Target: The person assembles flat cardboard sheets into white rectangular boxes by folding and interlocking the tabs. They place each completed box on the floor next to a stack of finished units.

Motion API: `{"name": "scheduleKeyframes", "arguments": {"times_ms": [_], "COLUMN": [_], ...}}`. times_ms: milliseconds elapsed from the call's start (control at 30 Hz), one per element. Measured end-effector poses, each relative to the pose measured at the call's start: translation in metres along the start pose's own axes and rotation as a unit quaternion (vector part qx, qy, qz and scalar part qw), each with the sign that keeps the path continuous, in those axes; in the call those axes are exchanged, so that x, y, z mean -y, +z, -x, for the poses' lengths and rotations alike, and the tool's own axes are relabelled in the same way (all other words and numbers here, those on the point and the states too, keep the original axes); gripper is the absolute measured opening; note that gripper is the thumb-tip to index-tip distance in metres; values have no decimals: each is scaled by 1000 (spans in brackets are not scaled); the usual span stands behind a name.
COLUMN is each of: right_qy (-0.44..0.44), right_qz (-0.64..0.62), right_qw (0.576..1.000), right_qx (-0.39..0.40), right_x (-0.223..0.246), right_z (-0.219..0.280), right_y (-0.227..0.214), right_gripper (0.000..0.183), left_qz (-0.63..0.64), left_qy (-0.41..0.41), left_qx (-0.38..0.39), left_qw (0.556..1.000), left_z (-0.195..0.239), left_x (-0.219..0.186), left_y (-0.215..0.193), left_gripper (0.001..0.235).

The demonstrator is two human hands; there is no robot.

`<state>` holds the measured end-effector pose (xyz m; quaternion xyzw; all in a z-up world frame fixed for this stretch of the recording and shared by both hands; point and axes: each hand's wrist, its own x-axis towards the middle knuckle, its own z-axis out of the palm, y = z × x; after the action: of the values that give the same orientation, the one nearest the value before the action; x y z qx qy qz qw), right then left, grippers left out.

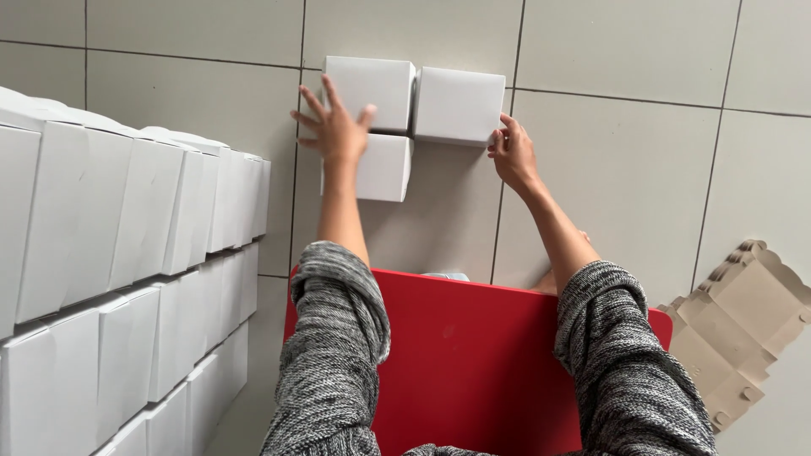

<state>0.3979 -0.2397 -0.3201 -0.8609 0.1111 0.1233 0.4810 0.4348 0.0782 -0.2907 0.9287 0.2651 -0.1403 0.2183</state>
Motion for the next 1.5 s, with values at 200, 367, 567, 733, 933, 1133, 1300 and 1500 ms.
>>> {"name": "scheduleKeyframes", "arguments": {"times_ms": [200, 367, 567, 733, 933, 1133, 1300, 1500], "right_qy": [-8, -15, -42, -45, -43, -45, -25, -24], "right_qz": [-2, -15, -2, -3, -12, -36, -62, -65], "right_qw": [1000, 1000, 999, 999, 999, 998, 998, 997], "right_qx": [1, 2, -7, -10, -12, -22, -22, -35], "right_x": [-2, -5, -6, -10, -9, -9, 0, -1], "right_z": [0, -2, -2, -5, -5, -4, 0, -1], "right_y": [0, 2, 1, 2, 0, 0, -3, -3], "right_gripper": [44, 45, 44, 44, 44, 45, 45, 45], "left_qz": [26, 31, 2, -13, -126, -146, -78, -46], "left_qy": [-33, -43, -28, 63, 65, 59, 76, -106], "left_qx": [72, 97, 81, 71, 156, 143, 96, 93], "left_qw": [996, 994, 996, 995, 978, 977, 989, 989], "left_z": [1, 8, 3, 27, 50, 45, 32, 20], "left_x": [3, -1, -1, -21, -39, -35, -24, -2], "left_y": [3, -6, -1, -19, -25, -14, -7, -16], "left_gripper": [74, 75, 78, 109, 130, 108, 121, 155]}}
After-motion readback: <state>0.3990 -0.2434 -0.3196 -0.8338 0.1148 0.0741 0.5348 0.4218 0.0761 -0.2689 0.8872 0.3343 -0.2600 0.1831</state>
